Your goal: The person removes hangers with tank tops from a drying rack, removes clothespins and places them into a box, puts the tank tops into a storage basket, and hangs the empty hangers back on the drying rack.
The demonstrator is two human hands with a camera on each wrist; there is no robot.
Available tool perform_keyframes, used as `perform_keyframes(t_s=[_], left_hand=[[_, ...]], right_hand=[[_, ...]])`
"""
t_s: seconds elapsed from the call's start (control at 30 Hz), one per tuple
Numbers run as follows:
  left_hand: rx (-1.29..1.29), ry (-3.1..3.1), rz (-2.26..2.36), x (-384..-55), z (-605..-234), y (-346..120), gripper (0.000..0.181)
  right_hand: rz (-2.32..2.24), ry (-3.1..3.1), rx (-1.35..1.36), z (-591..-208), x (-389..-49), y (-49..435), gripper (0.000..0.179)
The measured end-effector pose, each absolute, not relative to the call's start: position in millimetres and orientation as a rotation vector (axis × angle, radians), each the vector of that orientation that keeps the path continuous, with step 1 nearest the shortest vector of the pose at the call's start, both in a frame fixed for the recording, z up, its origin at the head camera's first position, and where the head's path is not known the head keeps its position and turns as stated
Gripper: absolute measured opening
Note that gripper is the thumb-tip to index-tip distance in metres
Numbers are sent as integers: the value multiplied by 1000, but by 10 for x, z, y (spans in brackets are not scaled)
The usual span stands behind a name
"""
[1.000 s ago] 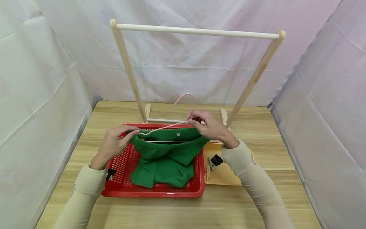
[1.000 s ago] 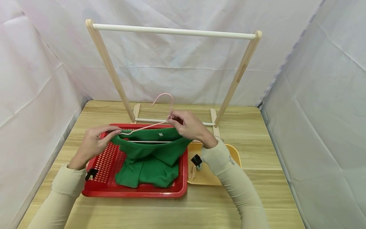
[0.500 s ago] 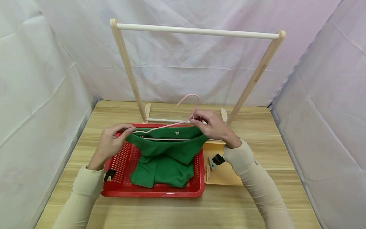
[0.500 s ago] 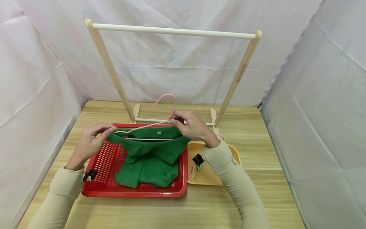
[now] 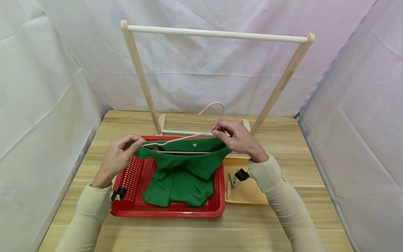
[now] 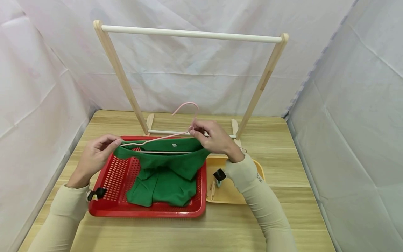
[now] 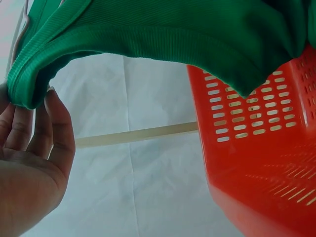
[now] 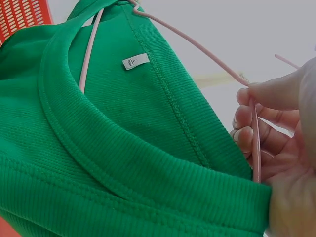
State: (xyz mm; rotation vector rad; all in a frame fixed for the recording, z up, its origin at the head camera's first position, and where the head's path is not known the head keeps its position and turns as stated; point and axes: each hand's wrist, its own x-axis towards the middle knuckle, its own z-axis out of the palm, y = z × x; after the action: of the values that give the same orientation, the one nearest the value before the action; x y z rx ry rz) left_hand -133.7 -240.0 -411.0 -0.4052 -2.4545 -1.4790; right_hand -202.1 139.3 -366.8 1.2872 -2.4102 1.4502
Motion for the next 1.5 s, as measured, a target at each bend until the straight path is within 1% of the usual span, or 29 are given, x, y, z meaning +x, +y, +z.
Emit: perform_keyframes(t_s=[0.3,0.6,0.83,0.9,1.07,1.2,1.5], left_hand=[[-428,-2347,-1531,-1338,-4112,-2410,11],[-394,-2298,-1601,-1343,-4117,-2379,12],[-364,-2299,-1711,-1318,-4111,-2377,13],[-381,-2329,-1678,-1322,-4116,-2363,13],[-437,-2373,-1603,-1326,-4120,-2305,14],[-470,-2386,-1562,-1319,-4104,-2265,13],[-515,-2420,-1499,-1300,-4072,-2244,14]], right_hand=[[1513,-2380,1229,-3671,-2027,1438,11],[1541,-2323,1261,-3747,-2051,1493,14],[1677,-2196,1261,-3765,-2038,1514,11],[1734,-2157,1253,-3762,-2028,1492,9],[1785,-2143,1301,-3795,-2014,1384,15],[1784,-2121,1342,-3829,-2005,1318,11],[1828,-2088,1389,-3805,-1982,1204,13]])
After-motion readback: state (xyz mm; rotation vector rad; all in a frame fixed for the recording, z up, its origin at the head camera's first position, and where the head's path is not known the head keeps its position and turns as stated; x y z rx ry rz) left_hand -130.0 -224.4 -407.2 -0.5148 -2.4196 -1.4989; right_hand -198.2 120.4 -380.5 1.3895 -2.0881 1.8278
